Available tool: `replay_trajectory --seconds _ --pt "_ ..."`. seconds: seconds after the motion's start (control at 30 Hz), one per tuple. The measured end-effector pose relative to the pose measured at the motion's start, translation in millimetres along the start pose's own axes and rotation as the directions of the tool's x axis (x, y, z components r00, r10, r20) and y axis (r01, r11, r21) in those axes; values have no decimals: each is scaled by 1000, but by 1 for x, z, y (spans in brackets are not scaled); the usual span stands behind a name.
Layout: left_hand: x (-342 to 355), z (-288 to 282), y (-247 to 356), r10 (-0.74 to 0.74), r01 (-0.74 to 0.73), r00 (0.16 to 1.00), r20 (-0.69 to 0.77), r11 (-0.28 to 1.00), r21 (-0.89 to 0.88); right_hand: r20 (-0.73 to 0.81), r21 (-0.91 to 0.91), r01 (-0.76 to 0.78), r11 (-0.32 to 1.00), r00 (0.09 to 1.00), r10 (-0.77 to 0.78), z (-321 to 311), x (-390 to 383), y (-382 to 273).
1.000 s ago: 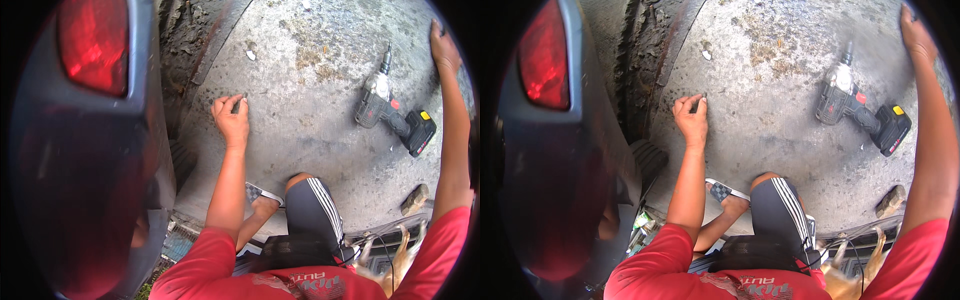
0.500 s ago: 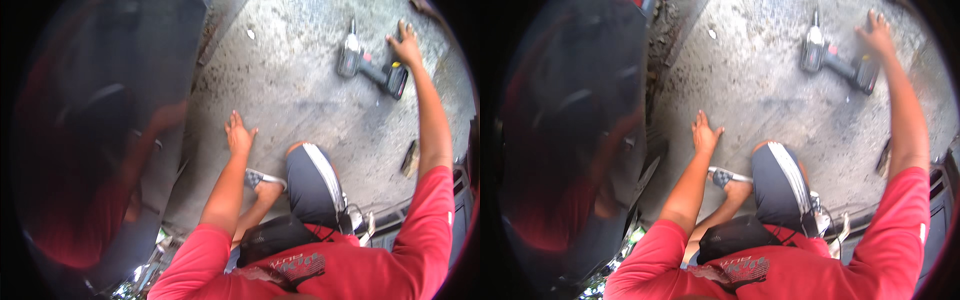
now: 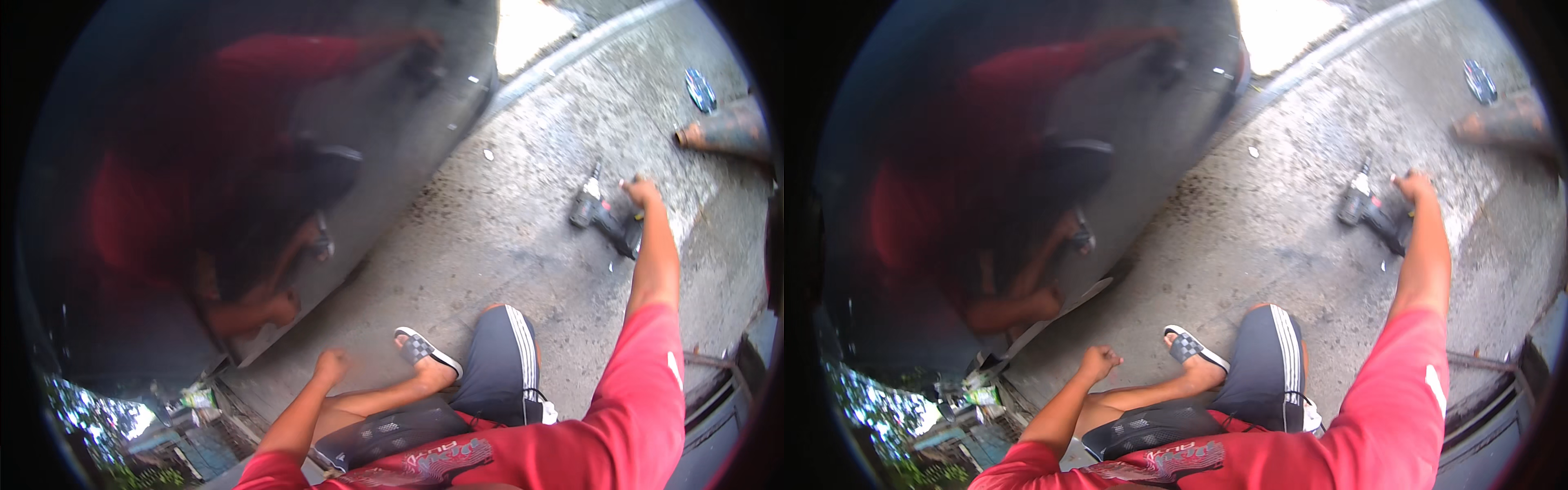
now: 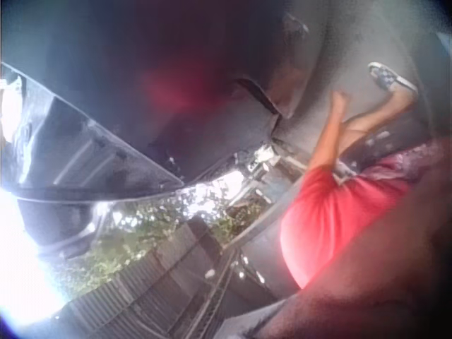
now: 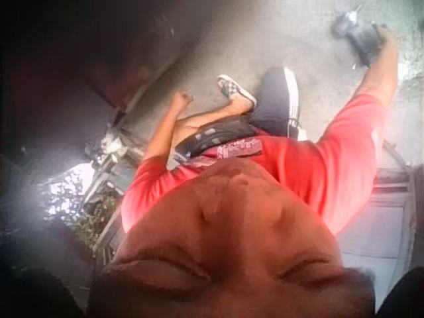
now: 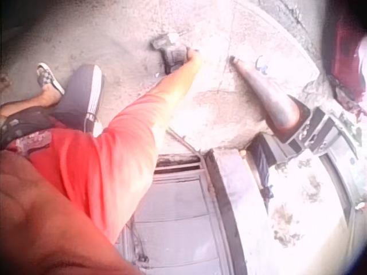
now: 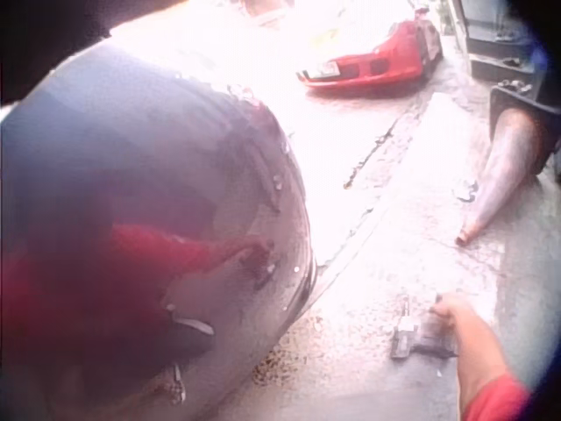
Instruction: The person walks through a garage and uses a cordless impact driver to remove screws from the rear bumper of a dark-colored car. They then manually pull the bumper away from the vehicle to detach it.
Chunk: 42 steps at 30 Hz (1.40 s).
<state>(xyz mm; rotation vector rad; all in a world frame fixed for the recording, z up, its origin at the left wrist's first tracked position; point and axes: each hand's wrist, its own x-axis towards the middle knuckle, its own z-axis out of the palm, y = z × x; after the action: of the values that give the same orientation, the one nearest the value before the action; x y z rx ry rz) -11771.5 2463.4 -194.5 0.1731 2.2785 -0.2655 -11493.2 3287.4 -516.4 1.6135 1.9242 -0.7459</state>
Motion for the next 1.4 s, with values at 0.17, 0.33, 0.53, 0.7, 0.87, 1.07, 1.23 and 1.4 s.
replay_trajectory --seconds 0.17,0.33,0.53,0.7,0.87,1.07,1.23,1.4 --pt "-115 6 -41 59 -117 985 -159 914 -387 -725 -66 344 937 629 -282 67 -147 -48" --pt "-110 -25 -18 -99 -157 926 -365 778 -608 -568 -14 660 752 614 -549 77 -261 -74" --pt "-109 -41 23 -289 -598 717 -635 213 -773 -679 -287 947 147 -92 -728 -126 -490 -224" --pt "-118 -91 61 -131 -698 708 -694 -275 -661 -425 -439 854 -279 -471 -773 -147 -617 -281" --pt "-103 -105 82 37 -707 633 -773 -378 -597 -441 -481 861 -163 -399 -804 -121 -632 -295" --pt "-125 -92 96 2 -639 675 -738 -498 -586 -477 -474 878 -58 -312 -822 -130 -630 -287" --pt "-149 -58 109 50 -643 663 -747 -474 -602 -458 -515 857 -11 -286 -841 -146 -627 -277" --pt "-150 -49 105 106 -699 642 -760 -326 -636 -629 -538 837 98 -322 -708 -169 -641 -270"
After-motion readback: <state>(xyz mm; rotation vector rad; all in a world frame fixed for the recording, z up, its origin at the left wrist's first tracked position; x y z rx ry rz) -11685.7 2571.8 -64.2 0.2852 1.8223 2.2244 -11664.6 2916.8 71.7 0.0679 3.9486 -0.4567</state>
